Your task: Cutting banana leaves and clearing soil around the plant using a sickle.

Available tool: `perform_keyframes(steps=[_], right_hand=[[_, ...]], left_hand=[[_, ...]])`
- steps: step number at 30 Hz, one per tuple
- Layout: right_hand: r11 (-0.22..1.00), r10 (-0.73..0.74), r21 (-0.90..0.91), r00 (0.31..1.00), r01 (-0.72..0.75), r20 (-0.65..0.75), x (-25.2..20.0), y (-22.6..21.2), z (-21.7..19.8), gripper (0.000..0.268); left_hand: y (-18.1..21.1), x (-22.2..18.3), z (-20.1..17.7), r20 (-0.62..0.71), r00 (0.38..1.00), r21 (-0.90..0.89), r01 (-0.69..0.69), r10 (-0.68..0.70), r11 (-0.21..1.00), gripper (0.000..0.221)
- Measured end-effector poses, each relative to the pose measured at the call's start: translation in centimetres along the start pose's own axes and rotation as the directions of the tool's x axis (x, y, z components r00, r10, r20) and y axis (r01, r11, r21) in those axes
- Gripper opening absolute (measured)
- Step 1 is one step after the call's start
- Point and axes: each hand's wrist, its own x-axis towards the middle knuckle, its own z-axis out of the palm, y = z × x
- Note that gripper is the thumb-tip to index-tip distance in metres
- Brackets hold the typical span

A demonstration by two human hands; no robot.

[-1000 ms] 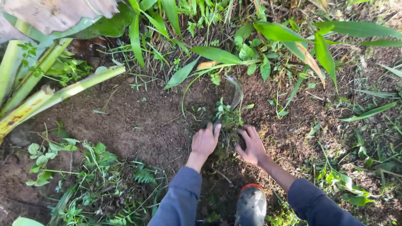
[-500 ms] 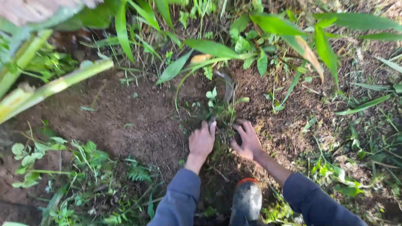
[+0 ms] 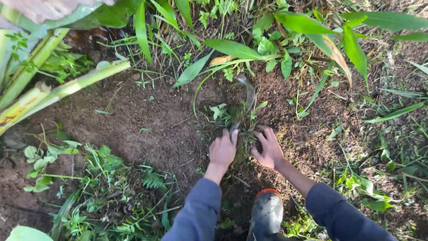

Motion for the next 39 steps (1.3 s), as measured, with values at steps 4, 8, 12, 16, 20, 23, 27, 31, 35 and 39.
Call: perform_keyframes(steps=[4, 8, 12, 16, 20, 23, 27, 31, 35, 39], right_hand=[[0.999, 0.026, 0.032, 0.999, -0.027, 0.020, 0.0, -0.4, -0.5, 0.041], [1.000, -0.014, 0.014, 1.000, 0.014, -0.005, 0.2, 0.3, 0.2, 0.045], [1.000, 0.020, 0.007, 1.000, -0.020, 0.024, -0.3, -0.4, -0.1, 0.045], [1.000, 0.000, 0.030, 1.000, 0.000, -0.007, -0.1, 0.1, 0.1, 0.045], [1.000, 0.024, 0.018, 0.999, -0.025, 0.036, -0.1, -0.5, -0.4, 0.043], [1.000, 0.011, -0.005, 1.000, -0.011, 0.020, -0.1, 0.0, 0.0, 0.042], [0.997, 0.039, 0.059, 0.999, -0.041, 0.031, -0.1, -0.2, -0.2, 0.045], [1.000, 0.024, 0.013, 1.000, -0.024, -0.003, -0.2, 0.0, 0.2, 0.042], [1.000, 0.008, -0.011, 1.000, -0.008, 0.005, -0.5, -0.4, 0.2, 0.044], [0.999, 0.037, -0.019, 0.999, -0.036, 0.040, -0.3, 0.2, -0.1, 0.042]], left_hand=[[-0.4, -6.2, -3.4, 0.084, 0.995, -0.038, 0.058, -0.055, 0.998, 0.067], [-3.0, -7.6, -0.6, 0.107, 0.982, -0.001, 0.154, -0.153, 0.988, 0.066], [0.7, -3.6, -0.5, 0.057, 0.997, -0.074, 0.052, -0.047, 0.996, 0.063], [0.1, -3.8, -1.0, 0.023, 1.000, -0.053, -0.007, 0.008, 0.999, 0.065], [-1.4, -7.0, -0.4, 0.049, 0.997, 0.020, 0.052, -0.053, 0.998, 0.064], [-1.1, -5.4, 0.9, -0.015, 0.999, 0.029, 0.033, -0.032, 0.999, 0.063], [0.3, -2.4, -1.3, -0.026, 1.000, 0.014, 0.017, -0.016, 1.000, 0.069], [-1.2, -7.6, -0.6, 0.002, 0.998, -0.017, 0.060, -0.060, 0.998, 0.063], [-1.5, -9.2, -0.2, 0.005, 0.993, -0.030, 0.116, -0.116, 0.993, 0.062], [2.1, -6.6, -2.7, 0.063, 0.998, 0.080, 0.011, -0.017, 0.997, 0.063]])
